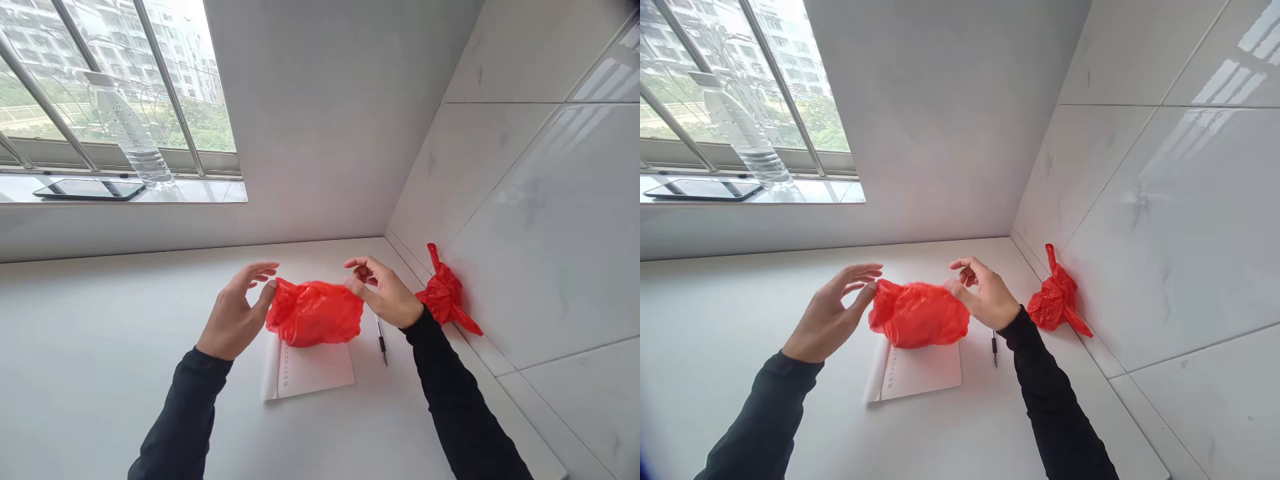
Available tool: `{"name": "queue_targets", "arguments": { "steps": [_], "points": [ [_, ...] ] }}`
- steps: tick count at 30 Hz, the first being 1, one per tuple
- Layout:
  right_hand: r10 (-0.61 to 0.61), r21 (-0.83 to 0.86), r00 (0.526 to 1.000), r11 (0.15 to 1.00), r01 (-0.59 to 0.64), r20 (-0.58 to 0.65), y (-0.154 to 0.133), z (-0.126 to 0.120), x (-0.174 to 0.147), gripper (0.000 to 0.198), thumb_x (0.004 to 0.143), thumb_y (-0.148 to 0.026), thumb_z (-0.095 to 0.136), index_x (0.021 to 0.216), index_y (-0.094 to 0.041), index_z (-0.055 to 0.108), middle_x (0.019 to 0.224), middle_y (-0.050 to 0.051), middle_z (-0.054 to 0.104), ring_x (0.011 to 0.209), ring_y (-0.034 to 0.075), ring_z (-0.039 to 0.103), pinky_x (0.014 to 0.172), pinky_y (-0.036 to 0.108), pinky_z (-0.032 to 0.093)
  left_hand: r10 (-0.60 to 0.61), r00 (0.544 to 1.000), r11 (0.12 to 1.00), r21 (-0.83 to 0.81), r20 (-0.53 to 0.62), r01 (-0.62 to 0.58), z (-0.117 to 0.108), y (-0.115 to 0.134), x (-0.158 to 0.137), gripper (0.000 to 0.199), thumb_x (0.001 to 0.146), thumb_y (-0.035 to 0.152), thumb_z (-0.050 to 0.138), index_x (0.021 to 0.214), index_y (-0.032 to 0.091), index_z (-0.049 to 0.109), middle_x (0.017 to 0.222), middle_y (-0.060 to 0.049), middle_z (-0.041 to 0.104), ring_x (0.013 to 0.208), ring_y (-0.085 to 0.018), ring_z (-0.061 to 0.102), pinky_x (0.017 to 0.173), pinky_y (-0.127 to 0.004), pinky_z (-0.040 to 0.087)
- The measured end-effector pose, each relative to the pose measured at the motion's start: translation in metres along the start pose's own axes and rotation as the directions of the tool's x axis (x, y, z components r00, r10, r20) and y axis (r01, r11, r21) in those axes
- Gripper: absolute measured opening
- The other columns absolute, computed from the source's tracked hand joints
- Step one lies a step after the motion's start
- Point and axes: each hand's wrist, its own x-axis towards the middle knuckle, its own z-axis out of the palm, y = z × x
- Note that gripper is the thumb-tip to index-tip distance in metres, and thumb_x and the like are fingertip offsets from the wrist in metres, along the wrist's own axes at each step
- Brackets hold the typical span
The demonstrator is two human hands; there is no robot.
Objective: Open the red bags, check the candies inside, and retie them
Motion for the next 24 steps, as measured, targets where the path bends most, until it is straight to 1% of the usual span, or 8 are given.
{"name": "queue_targets", "arguments": {
  "steps": [2,5,9,11,14,16,20,24],
  "points": [
    [0.023,-0.082,0.997,0.996,-0.017,0.075,-0.003,0.005,-0.001,0.043,0.086,-0.048,0.07,0.121,-0.024,0.062,0.086,0.0,0.061,0.085,0.018,0.057,0.086,0.036,0.048,0.052,0.991,0.998,0.029,0.124,-0.056,0.002,0.006,-0.004,0.044,0.09,0.048,0.06,0.133,0.037,0.055,0.126,0.0,0.064,0.116,-0.022,0.059,0.1,-0.041,0.048],
    [0.001,-0.144,0.982,0.989,0.027,0.189,-0.009,0.007,-0.005,0.043,0.084,-0.052,0.072,0.117,-0.025,0.067,0.089,0.0,0.062,0.087,0.019,0.056,0.085,0.035,0.047,0.127,0.947,0.982,0.097,0.295,-0.162,0.003,0.015,-0.008,0.048,0.088,0.053,0.062,0.134,0.04,0.055,0.129,0.0,0.061,0.124,-0.024,0.052,0.104,-0.044,0.045],
    [-0.049,-0.077,0.924,0.993,0.085,0.378,-0.013,0.004,-0.01,0.049,0.08,-0.048,0.078,0.122,-0.025,0.067,0.104,0.002,0.067,0.098,0.019,0.06,0.091,0.033,0.046,0.182,0.9,0.973,0.06,0.396,-0.224,0.002,0.023,-0.011,0.055,0.082,0.054,0.07,0.133,0.04,0.057,0.134,0.0,0.058,0.128,-0.025,0.048,0.104,-0.041,0.046],
    [-0.045,-0.088,0.888,0.991,0.096,0.458,-0.013,0.004,-0.012,0.05,0.079,-0.045,0.079,0.123,-0.025,0.067,0.102,0.002,0.068,0.094,0.019,0.061,0.088,0.032,0.047,0.223,0.876,0.967,0.019,0.427,-0.256,0.004,0.024,-0.011,0.041,0.081,0.047,0.071,0.12,0.039,0.065,0.126,0.002,0.062,0.122,-0.023,0.052,0.099,-0.036,0.049],
    [-0.038,-0.13,0.878,0.985,0.113,0.478,-0.013,0.002,-0.013,0.034,0.086,-0.034,0.07,0.118,-0.023,0.07,0.093,0.001,0.069,0.085,0.017,0.061,0.082,0.032,0.047,0.21,0.908,0.972,0.025,0.362,-0.234,0.006,0.02,-0.009,0.011,0.088,0.038,0.062,0.092,0.031,0.071,0.101,0.001,0.068,0.099,-0.021,0.06,0.084,-0.033,0.052],
    [-0.038,-0.151,0.906,0.982,0.112,0.423,-0.014,-0.003,-0.014,0.025,0.089,-0.028,0.064,0.112,-0.022,0.07,0.091,0.001,0.069,0.081,0.016,0.06,0.079,0.031,0.048,0.143,0.964,0.986,0.049,0.222,-0.158,0.005,0.016,-0.005,0.018,0.093,0.039,0.056,0.088,0.027,0.067,0.095,-0.001,0.068,0.089,-0.02,0.061,0.08,-0.034,0.052],
    [-0.016,-0.168,0.971,0.984,0.058,0.239,-0.015,-0.021,-0.015,0.01,0.089,-0.026,0.06,0.097,-0.021,0.063,0.09,0.001,0.066,0.084,0.017,0.061,0.08,0.032,0.047,-0.006,0.997,1.0,0.006,-0.076,0.007,-0.006,0.012,0.0,0.028,0.096,0.044,0.049,0.092,0.021,0.064,0.096,-0.005,0.068,0.09,-0.02,0.064,0.089,-0.038,0.053],
    [-0.052,-0.118,0.984,0.99,0.073,0.173,-0.017,-0.03,-0.017,0.008,0.089,-0.026,0.06,0.089,-0.023,0.052,0.088,-0.001,0.063,0.085,0.016,0.059,0.085,0.033,0.047,0.013,0.999,0.995,-0.095,-0.029,-0.016,-0.01,0.028,-0.005,0.038,0.091,0.049,0.058,0.121,0.026,0.06,0.123,-0.006,0.066,0.109,-0.023,0.063,0.096,-0.04,0.052]
  ]
}}
